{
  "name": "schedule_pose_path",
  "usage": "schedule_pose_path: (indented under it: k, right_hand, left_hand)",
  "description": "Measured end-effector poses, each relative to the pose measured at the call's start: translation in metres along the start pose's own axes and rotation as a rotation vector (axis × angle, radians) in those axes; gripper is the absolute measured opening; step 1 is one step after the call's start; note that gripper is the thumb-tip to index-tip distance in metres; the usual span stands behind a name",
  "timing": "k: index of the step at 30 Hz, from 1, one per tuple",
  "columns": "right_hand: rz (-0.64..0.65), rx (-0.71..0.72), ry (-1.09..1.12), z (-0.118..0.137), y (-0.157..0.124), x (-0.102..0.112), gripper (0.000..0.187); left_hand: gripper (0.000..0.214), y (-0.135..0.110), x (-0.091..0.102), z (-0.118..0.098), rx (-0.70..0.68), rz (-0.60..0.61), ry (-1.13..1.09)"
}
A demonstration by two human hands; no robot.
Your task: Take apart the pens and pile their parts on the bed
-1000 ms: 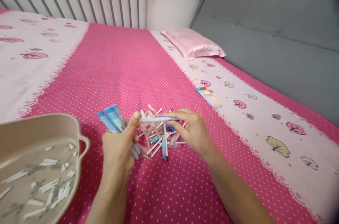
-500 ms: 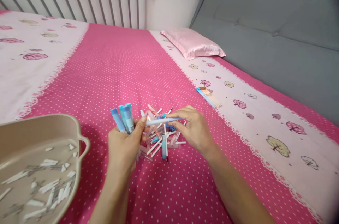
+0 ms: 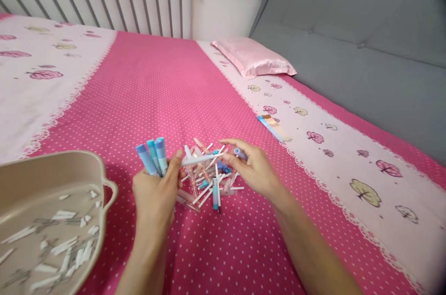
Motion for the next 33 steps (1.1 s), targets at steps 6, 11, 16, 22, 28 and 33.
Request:
schedule_pose_path:
  k: [6,11,16,22,28,33]
  right_hand:
    - [-0.039,0.020,-0.094,-0.009,0.005,0.002,0.019]
    - [-0.122,-0.057,-0.271,-0.029,0.012,0.012,0.019]
    - [0.034,-0.067,-0.198,-0.028,0.009,-0.003,0.017]
    - [0.128,-0.024,0.017,-0.018,0.005,-0.014,0.036]
    - [0.205,-0.022,0.237,-0.015,0.002,-0.020,0.042]
    - [0.213,-0.030,0.342,0.005,-0.003,-0.019,0.032]
  left_hand:
    - [0.032,0.000,0.001,-0.002,0.052,-0.028,-0.160]
    - [0.031,0.008,0.002,0.005,0.017,-0.166,-0.221]
    - [0.038,0.009,-0.008,0.013,0.024,-0.045,-0.168]
    - [0.035,0.006,-0.018,0.013,0.005,0.236,-0.135]
    - [0.030,0.000,-0.011,0.003,-0.010,0.215,-0.141]
    - [0.017,-0.014,-0.016,-0.007,-0.030,0.602,-0.108]
Point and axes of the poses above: each hand's wrist, its own y-axis towards the middle knuckle, its own x-axis out of the back of the hand, z = x × y, the point moved 3 cm from there along y, towards the middle knuckle, and after that the axes turned 8 degrees about y, right-handed, at the moved point
